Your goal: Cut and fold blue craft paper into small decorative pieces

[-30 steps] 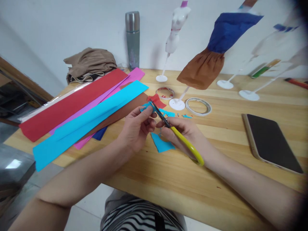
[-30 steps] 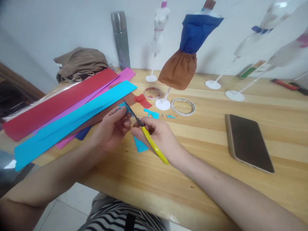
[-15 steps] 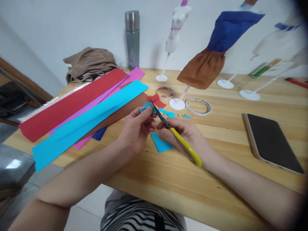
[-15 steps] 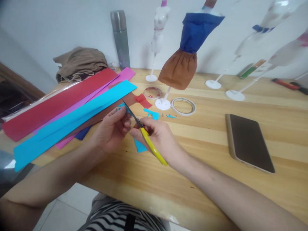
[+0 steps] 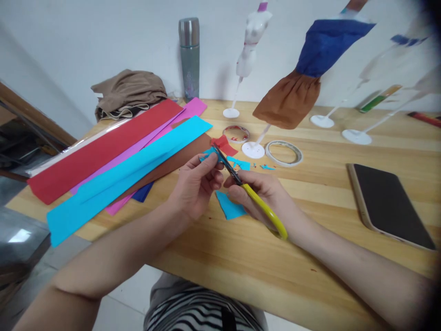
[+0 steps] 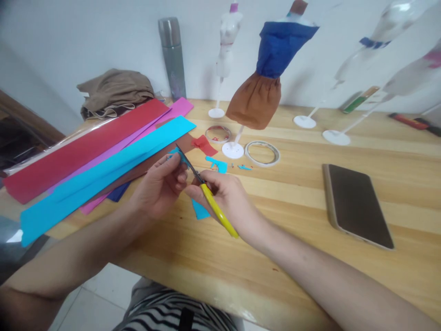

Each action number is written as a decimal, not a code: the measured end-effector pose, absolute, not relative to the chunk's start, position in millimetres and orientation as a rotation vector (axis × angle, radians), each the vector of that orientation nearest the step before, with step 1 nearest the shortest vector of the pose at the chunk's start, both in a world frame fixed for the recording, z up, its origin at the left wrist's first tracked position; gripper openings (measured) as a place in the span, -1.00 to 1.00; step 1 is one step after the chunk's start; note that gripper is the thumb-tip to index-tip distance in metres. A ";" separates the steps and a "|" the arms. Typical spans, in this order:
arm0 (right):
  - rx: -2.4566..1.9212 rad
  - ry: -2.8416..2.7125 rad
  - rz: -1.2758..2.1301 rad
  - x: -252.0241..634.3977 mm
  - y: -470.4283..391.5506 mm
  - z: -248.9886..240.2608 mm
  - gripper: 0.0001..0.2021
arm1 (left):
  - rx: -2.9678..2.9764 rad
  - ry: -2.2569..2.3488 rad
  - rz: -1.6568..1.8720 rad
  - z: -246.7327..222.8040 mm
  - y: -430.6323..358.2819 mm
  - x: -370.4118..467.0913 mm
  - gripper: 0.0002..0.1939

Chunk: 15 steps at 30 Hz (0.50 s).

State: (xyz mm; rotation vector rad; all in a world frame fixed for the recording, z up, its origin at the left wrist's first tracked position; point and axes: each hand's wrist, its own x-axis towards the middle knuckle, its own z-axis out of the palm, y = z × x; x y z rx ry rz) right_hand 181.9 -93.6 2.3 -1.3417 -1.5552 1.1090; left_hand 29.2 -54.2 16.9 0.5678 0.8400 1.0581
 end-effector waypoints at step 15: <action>-1.367 -1.527 1.145 182.6 -95.4 5.0 -0.58 | 0.622 0.839 1.046 14.7 -50.4 26.2 -0.62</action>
